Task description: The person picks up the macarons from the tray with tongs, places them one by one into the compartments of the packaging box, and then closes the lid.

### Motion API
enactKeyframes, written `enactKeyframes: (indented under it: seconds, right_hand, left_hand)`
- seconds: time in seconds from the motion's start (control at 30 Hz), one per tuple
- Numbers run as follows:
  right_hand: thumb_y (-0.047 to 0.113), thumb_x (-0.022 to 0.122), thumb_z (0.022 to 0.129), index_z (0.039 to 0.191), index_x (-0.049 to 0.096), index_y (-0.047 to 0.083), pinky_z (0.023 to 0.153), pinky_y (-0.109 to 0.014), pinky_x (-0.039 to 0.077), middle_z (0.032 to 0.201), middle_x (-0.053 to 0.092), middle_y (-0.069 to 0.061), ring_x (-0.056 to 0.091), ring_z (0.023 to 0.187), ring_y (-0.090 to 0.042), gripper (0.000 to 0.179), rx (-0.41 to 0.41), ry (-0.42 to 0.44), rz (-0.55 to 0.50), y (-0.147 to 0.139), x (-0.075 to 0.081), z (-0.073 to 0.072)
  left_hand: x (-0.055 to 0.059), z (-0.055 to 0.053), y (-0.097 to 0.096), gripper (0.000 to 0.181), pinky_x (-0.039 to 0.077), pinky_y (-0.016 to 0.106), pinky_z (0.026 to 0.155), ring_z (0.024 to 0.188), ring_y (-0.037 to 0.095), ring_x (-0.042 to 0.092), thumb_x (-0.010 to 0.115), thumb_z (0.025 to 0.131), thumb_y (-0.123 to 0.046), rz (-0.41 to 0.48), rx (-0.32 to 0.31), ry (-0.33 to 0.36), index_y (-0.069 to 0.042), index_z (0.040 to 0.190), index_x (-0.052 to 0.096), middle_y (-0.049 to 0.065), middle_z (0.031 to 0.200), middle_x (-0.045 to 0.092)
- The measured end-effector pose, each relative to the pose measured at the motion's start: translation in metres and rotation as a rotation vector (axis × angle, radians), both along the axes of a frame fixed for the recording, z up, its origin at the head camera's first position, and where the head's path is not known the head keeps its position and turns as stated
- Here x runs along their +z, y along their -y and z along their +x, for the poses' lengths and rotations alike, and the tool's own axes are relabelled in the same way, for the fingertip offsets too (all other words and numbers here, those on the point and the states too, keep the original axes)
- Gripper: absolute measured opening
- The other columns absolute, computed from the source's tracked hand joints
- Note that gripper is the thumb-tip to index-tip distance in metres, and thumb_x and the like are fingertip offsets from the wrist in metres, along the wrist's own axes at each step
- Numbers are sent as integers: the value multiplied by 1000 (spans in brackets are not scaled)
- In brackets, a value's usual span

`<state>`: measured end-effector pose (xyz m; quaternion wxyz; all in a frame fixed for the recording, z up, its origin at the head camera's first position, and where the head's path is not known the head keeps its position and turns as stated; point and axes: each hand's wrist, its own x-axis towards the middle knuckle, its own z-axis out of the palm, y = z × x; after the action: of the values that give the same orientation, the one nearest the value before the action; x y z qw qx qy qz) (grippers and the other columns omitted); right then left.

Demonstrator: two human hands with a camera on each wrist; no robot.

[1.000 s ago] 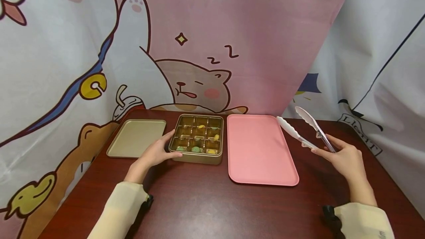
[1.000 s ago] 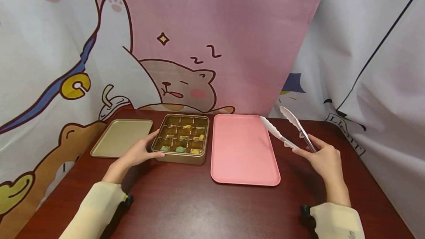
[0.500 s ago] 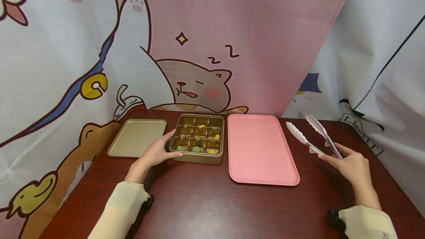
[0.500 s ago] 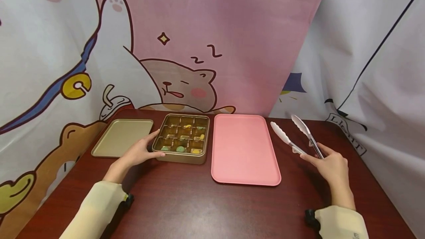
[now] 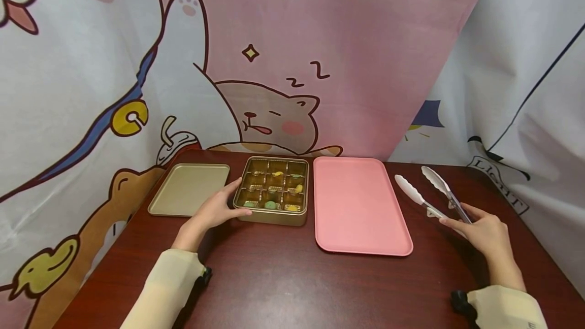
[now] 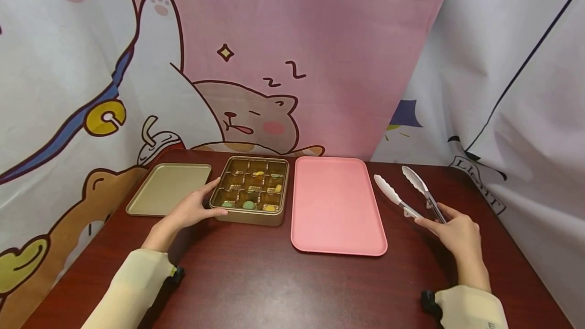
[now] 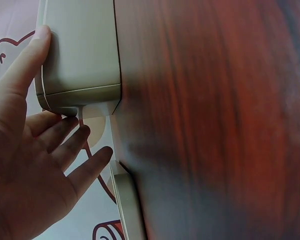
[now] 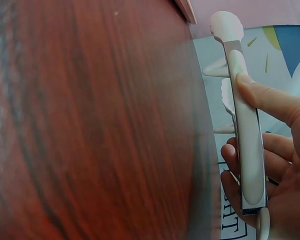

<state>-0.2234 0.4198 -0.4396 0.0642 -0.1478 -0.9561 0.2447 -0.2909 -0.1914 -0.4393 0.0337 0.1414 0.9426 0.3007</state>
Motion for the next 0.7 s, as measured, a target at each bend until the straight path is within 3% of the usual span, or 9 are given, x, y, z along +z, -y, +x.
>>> enactKeyframes:
  seconds: [0.7]
  right_hand:
    - [56,73,84,144,45,-7,89,-68,41,134,45,-43,44,113,-63,91,8,29,6,-5,-6,0]
  left_hand:
    - [3,1,-1,104,34,60,114,146,43,34,81,81,-46,12,-1,26,-8,159,24,20,162,30]
